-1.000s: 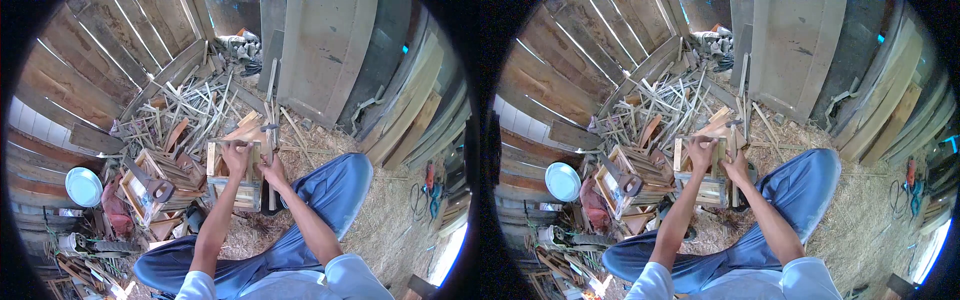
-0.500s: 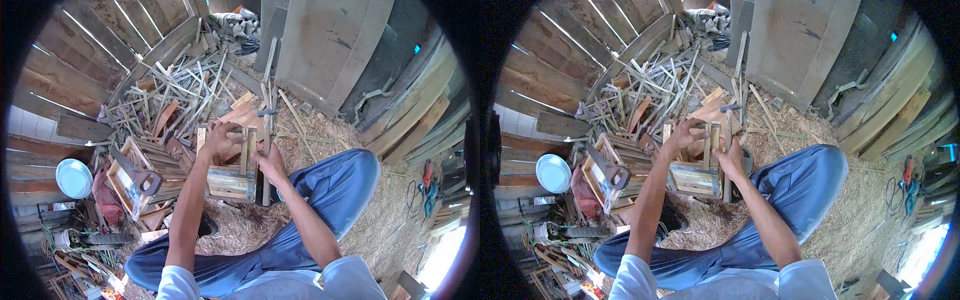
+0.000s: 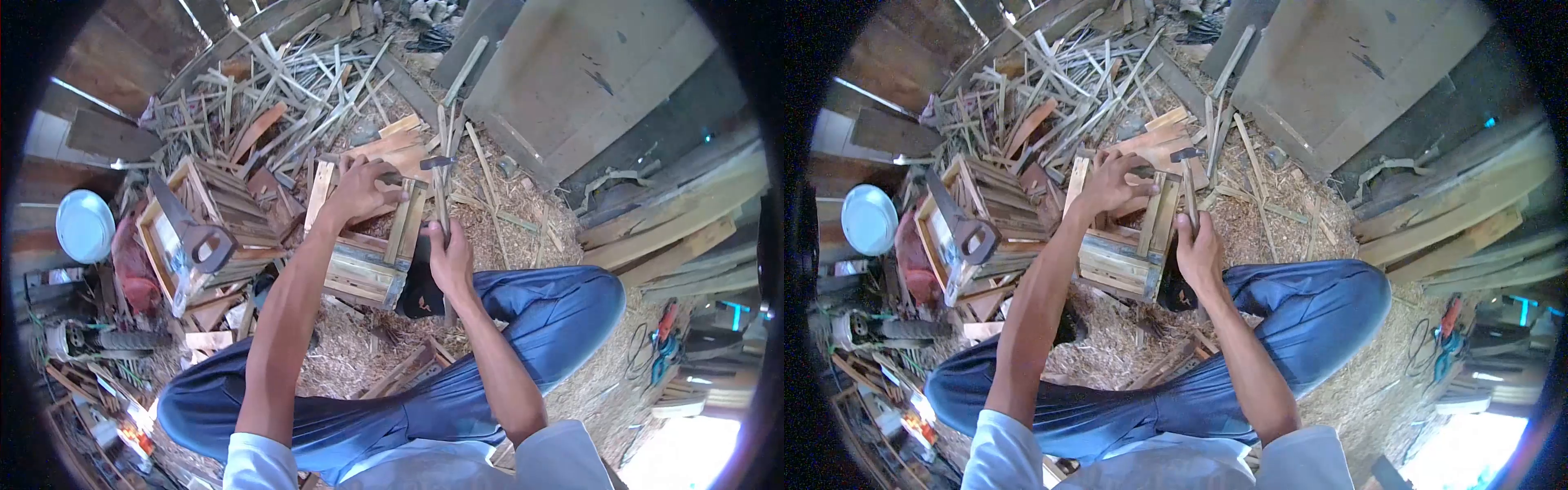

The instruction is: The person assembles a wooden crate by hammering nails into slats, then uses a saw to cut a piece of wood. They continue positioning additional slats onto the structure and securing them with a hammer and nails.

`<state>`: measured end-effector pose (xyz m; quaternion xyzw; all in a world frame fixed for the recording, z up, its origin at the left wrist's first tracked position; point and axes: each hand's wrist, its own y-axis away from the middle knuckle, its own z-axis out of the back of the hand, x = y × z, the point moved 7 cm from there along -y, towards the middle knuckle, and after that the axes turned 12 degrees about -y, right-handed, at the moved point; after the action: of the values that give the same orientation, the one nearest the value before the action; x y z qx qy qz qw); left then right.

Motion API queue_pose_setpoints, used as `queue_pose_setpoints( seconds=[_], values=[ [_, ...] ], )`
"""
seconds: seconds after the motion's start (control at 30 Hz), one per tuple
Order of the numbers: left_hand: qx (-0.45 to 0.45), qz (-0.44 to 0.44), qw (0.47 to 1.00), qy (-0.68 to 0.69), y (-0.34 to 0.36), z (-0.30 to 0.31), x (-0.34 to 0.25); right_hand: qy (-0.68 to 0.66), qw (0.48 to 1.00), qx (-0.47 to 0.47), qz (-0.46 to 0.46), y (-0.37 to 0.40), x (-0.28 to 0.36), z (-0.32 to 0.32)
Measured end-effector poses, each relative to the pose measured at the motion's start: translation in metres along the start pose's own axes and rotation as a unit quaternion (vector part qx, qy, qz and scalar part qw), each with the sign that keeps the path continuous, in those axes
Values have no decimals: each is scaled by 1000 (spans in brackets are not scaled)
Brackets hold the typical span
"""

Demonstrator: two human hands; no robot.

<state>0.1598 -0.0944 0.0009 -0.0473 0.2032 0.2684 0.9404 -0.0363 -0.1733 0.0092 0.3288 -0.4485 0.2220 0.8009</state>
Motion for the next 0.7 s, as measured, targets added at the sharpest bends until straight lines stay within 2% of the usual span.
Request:
queue_pose_setpoints(
  seconds=[0.1,0.17,0.3,0.37,0.5,0.6,0.7],
  values=[
    [27,8,1000,12,-5,2,0,-29,999,12,40,7,-9,-3],
    [43,11,999,13,-9,-4,3,79,989,-29,121,10,-11,1],
    [32,13,999,26,-9,-2,3,74,991,-6,110,13,-17,2],
    [35,16,999,30,-8,-2,3,47,990,-32,128,17,-16,5],
    [46,22,998,25,-9,-3,4,82,986,-22,146,19,-16,-4],
    [40,17,999,20,-12,-4,2,101,989,-20,102,15,-24,-7],
    [41,20,999,13,-10,-7,4,46,991,-49,119,18,-16,-3]
  ],
)
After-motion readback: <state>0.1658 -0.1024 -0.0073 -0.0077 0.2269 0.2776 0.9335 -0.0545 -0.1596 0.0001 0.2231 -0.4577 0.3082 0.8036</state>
